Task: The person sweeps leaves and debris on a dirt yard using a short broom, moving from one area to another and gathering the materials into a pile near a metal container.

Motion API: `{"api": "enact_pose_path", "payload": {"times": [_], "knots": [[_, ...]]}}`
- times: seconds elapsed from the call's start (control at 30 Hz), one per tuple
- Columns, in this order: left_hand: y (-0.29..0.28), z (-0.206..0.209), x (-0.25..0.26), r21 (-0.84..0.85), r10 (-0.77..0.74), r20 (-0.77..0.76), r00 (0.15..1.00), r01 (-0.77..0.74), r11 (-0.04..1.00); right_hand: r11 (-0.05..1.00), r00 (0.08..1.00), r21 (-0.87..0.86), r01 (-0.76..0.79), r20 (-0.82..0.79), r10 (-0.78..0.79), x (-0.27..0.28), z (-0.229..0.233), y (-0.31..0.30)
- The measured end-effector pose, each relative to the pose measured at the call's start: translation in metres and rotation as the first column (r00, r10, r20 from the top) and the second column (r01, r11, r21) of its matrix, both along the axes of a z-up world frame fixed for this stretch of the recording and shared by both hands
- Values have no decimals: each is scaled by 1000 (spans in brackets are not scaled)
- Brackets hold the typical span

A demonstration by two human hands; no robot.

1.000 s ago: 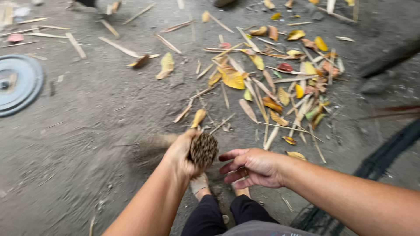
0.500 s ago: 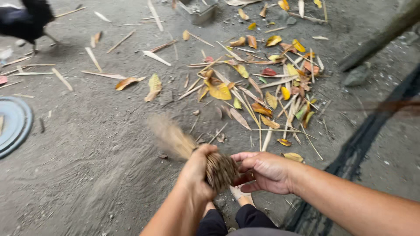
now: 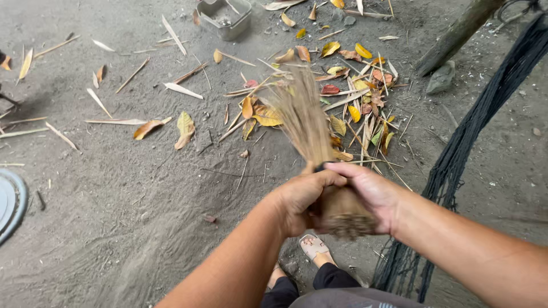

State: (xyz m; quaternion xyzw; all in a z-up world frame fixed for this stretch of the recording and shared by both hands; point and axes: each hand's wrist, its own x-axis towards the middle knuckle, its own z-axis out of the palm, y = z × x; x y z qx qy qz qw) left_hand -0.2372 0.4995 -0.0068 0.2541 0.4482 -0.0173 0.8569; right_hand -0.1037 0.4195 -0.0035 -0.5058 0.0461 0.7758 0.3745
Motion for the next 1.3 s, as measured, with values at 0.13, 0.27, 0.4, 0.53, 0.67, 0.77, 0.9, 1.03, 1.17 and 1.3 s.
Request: {"api": "enact_pose_path", "payload": {"times": [0.13, 0.27, 0.4, 0.53, 0.67, 0.77, 0.9, 1.03, 1.17, 1.3], "knots": [[16, 8, -5, 213, -424, 17, 906, 411, 886, 897, 894, -52, 438, 130, -429, 26, 21, -42], [36, -14, -28, 143, -210, -90, 973, 221, 965, 816, 821, -181, 550, -62, -567, 64, 33, -95], [50, -35, -74, 89, 58, -191, 980, -42, 995, 626, 607, -435, 647, -203, -769, 117, -5, -89], [53, -37, -81, 52, 94, -172, 981, -87, 995, 579, 548, -256, 774, -188, -815, 180, -32, -3], [58, -39, -69, 66, 66, -198, 978, -54, 996, 619, 609, -16, 785, -162, -776, 205, -36, -8], [68, -41, -56, 53, 78, -238, 968, -67, 996, 792, 792, 91, 604, 42, -609, 226, -17, -30], [78, -40, -15, -18, 124, -265, 956, -134, 991, 596, 590, -101, 797, -85, -803, 285, 16, -39], [87, -34, 51, 14, 130, -250, 959, -130, 991, 358, 371, -307, 882, -16, -928, 356, -9, -4], [101, -28, 116, 85, 116, -244, 963, -98, 992, 572, 586, -420, 704, -110, -803, 448, -56, 95], [110, -27, 159, 80, 217, -254, 943, -203, 976, 679, 653, -141, 721, -192, -733, 513, -54, 179]]}}
